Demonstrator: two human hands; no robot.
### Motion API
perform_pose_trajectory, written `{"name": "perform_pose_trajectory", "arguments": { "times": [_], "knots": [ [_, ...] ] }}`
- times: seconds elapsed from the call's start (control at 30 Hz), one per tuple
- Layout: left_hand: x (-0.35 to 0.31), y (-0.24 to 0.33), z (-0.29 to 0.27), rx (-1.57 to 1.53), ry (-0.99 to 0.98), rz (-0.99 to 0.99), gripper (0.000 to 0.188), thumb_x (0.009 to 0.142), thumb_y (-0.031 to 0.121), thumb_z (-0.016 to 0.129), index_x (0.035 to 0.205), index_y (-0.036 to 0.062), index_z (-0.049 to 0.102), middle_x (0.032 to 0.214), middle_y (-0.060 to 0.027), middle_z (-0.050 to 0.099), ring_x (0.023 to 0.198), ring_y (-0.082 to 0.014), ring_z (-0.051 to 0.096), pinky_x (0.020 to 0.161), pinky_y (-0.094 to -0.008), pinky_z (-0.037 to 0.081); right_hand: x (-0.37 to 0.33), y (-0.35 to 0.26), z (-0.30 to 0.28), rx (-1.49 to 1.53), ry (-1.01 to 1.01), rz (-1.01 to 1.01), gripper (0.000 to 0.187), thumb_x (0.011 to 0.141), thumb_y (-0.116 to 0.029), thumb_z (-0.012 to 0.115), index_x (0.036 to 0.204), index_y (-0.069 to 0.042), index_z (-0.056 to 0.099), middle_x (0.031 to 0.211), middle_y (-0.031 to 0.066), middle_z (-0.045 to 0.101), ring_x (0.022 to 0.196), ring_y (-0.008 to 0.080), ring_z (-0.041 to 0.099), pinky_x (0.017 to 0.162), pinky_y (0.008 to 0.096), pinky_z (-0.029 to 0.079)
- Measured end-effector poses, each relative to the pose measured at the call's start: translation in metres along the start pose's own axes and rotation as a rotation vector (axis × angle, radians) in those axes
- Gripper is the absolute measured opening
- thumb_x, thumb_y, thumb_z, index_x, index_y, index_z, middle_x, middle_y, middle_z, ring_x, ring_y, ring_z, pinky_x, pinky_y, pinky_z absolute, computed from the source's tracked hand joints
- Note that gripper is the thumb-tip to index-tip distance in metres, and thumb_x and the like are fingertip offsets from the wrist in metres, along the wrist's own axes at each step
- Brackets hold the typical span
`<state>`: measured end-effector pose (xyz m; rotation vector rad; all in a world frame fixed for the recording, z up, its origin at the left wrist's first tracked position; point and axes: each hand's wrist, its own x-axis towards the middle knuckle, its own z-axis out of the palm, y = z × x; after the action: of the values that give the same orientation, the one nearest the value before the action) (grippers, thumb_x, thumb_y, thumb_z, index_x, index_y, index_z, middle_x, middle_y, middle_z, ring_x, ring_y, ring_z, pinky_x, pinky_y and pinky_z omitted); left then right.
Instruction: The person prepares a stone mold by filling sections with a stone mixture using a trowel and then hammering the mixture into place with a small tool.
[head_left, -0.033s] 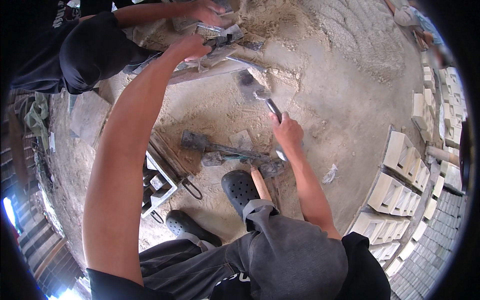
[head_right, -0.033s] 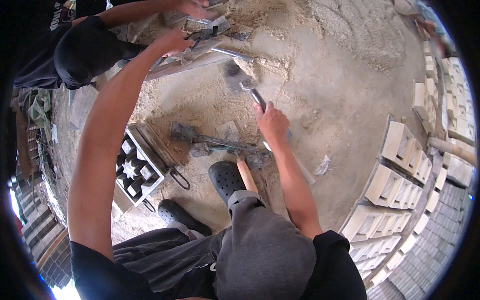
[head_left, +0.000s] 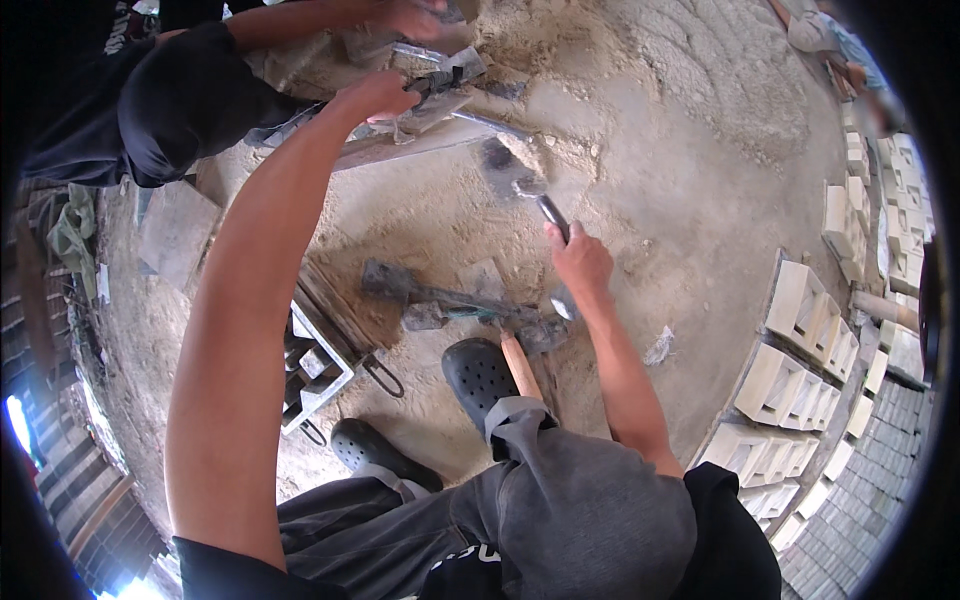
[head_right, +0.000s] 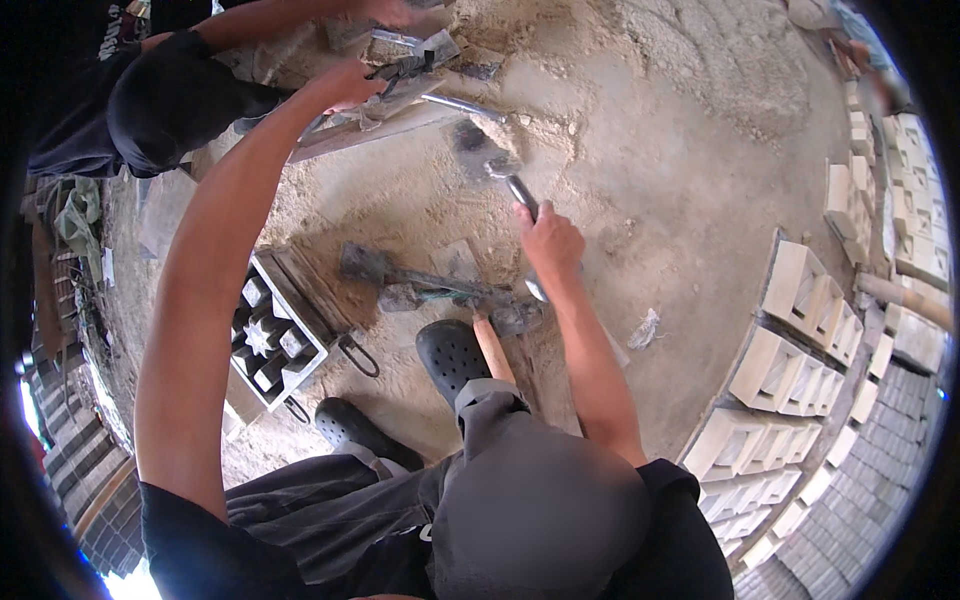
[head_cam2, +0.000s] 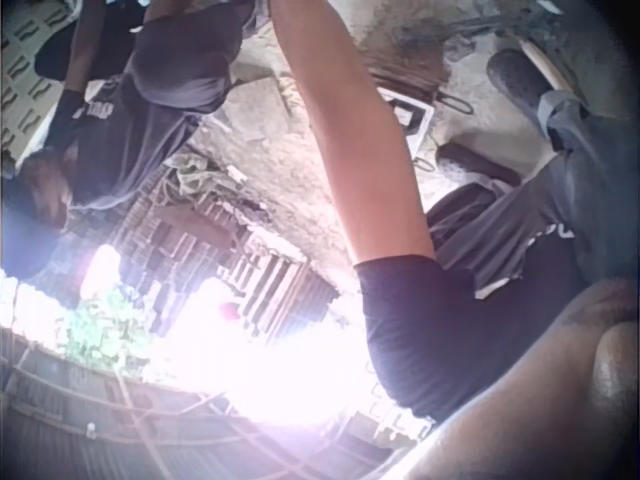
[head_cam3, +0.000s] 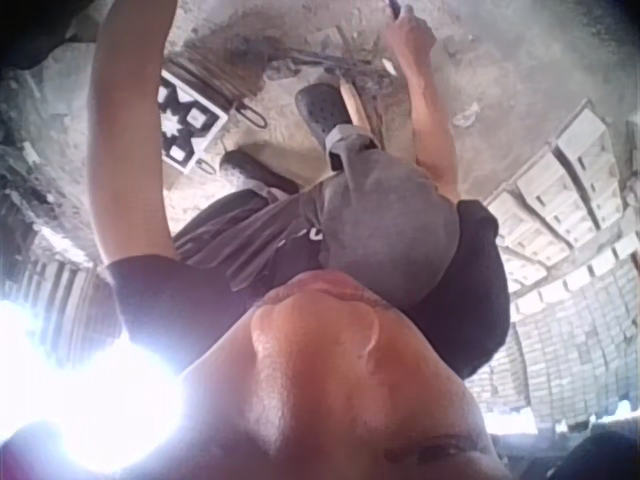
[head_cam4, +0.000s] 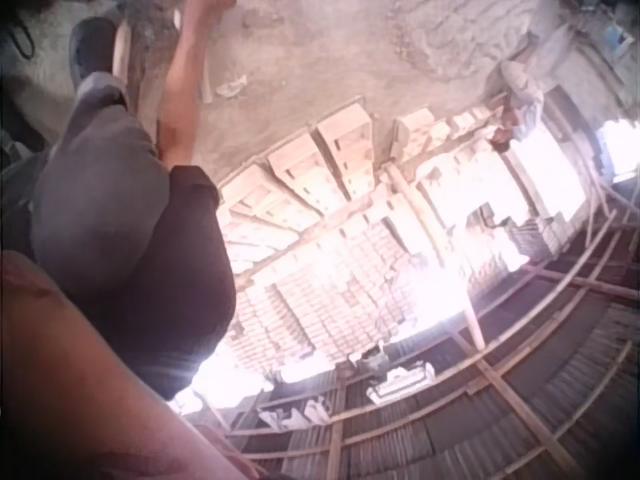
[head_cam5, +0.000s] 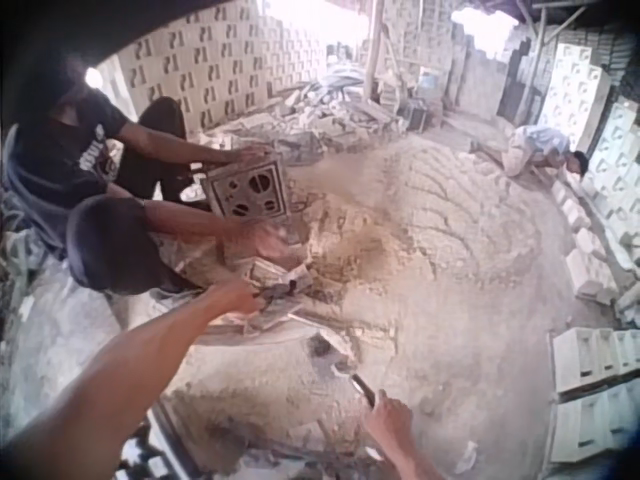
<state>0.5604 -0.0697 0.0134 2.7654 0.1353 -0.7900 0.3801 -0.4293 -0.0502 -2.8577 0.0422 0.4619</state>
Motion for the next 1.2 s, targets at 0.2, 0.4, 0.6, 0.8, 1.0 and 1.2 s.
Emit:
{"name": "perform_pose_trajectory", "arguments": {
  "times": [0.2, 0.4, 0.6, 0.8, 1.0, 1.2],
  "knots": [
    [-0.022, -0.006, 0.021, 0.094, 0.074, 0.025, 0.052, 0.095, 0.052, 0.055, 0.118, 0.0065, 0.068, 0.107, -0.0215, 0.071, 0.105, -0.0407, 0.067, 0.091, -0.0515, 0.052, 0.006, 0.079, -0.028, -0.06, 0.143, -0.019, 0.055, 0.095, -0.06, 0.054, 0.087, -0.007, 0.068, 0.072, 0.0205, 0.069, 0.072, 0.0418, 0.07, 0.066, 0.0526, 0.054],
    [-0.04, -0.016, 0.046, 0.074, 0.158, -0.002, 0.052, 0.095, 0.053, 0.053, 0.125, 0.0128, 0.066, 0.118, -0.0199, 0.069, 0.116, -0.0381, 0.063, 0.098, -0.0513, 0.048, -0.038, 0.051, -0.04, 0.046, 0.161, -0.265, 0.052, 0.093, -0.058, 0.06, 0.076, -0.009, 0.064, 0.059, 0.0147, 0.064, 0.054, 0.0377, 0.064, 0.051, 0.0485, 0.05],
    [-0.033, -0.044, 0.063, 0.114, 0.264, -0.006, 0.054, 0.095, 0.056, 0.052, 0.128, 0.0151, 0.065, 0.114, -0.0195, 0.07, 0.112, -0.0393, 0.065, 0.096, -0.0527, 0.049, -0.051, -0.022, 0.022, 0.12, -0.076, -0.579, 0.051, 0.09, -0.059, 0.062, 0.08, -0.009, 0.065, 0.059, 0.0148, 0.063, 0.055, 0.0351, 0.065, 0.051, 0.0466, 0.05],
    [-0.035, -0.057, 0.081, 0.111, 0.277, -0.034, 0.054, 0.095, 0.058, 0.05, 0.131, 0.0191, 0.063, 0.106, -0.0205, 0.072, 0.107, -0.0397, 0.067, 0.094, -0.054, 0.049, 0.012, 0.074, -0.013, 0.031, -0.043, -0.478, 0.051, 0.089, -0.06, 0.063, 0.081, -0.01, 0.063, 0.061, 0.0131, 0.064, 0.061, 0.0349, 0.067, 0.056, 0.0462, 0.051],
    [-0.031, -0.061, 0.101, 0.089, 0.298, -0.005, 0.052, 0.098, 0.056, 0.048, 0.133, 0.0193, 0.06, 0.099, -0.02, 0.073, 0.098, -0.0403, 0.069, 0.088, -0.054, 0.051, 0.123, 0.187, -0.059, -0.356, 0.096, -0.446, 0.059, 0.089, -0.069, 0.057, 0.079, -0.011, 0.063, 0.063, 0.0164, 0.065, 0.064, 0.037, 0.068, 0.057, 0.0481, 0.052],
    [-0.039, -0.072, 0.127, 0.0, 0.336, -0.033, 0.061, 0.1, 0.058, 0.045, 0.14, 0.013, 0.054, 0.099, -0.0219, 0.073, 0.098, -0.0398, 0.069, 0.084, -0.0512, 0.052, 0.203, 0.163, -0.097, -0.473, 0.164, -0.4, 0.063, 0.089, -0.071, 0.055, 0.09, -0.011, 0.071, 0.07, 0.0175, 0.07, 0.069, 0.0376, 0.071, 0.062, 0.0476, 0.055]
  ]
}}
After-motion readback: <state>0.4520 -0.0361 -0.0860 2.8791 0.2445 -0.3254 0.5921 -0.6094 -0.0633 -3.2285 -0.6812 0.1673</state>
